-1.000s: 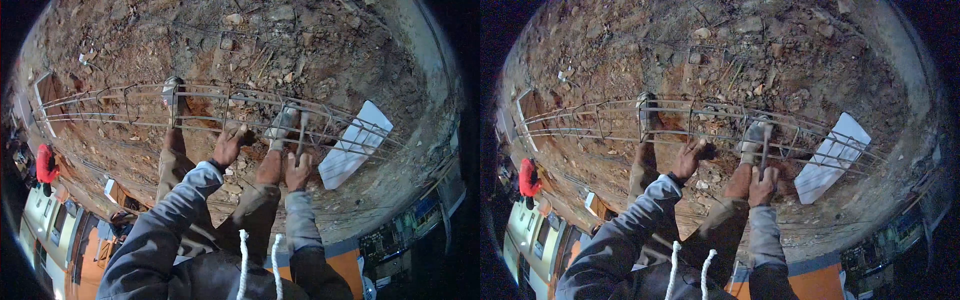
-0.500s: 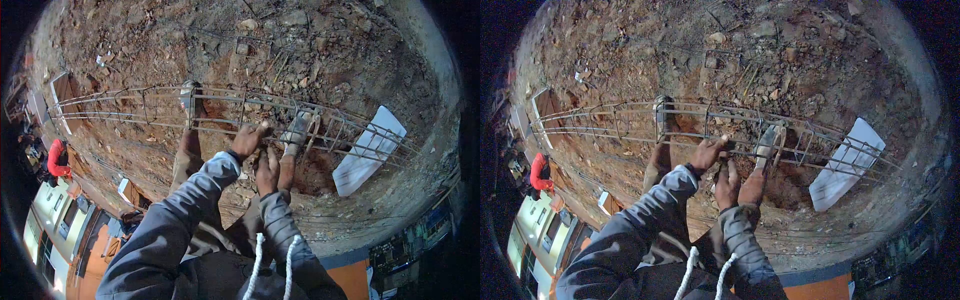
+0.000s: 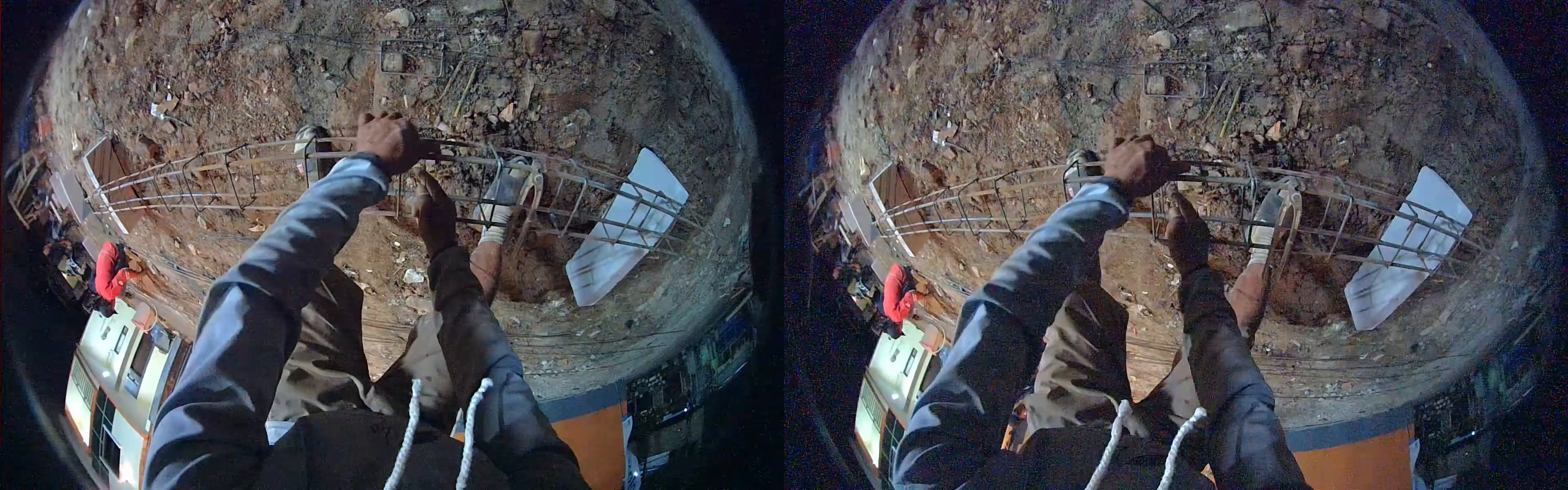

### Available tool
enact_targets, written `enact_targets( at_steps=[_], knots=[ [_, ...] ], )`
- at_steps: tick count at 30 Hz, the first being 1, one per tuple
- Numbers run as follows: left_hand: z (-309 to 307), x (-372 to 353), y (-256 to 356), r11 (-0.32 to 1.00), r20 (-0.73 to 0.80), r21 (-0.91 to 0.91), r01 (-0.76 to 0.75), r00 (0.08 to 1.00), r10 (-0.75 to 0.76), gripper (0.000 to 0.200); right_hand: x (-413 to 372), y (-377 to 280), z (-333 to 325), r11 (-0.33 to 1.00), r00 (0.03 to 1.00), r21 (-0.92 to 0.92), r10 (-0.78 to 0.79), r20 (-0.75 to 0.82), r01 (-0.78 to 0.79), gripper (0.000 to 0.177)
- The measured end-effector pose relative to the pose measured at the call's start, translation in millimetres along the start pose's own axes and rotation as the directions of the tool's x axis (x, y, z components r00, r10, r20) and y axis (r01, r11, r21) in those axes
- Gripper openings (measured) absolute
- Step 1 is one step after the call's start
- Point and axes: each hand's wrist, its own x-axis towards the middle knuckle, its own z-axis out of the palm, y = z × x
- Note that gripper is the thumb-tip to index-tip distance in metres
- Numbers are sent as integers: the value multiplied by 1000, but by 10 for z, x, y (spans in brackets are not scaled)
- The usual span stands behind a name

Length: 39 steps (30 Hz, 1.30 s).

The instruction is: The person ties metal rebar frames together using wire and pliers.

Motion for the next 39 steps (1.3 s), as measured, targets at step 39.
enact_targets(
  at_steps=[39],
  knots=[
    [733,-830,224,403,114,-846,349,857,-502,17,270,-890,-77,812,979,-560,-64,195,164,11]
  ],
)
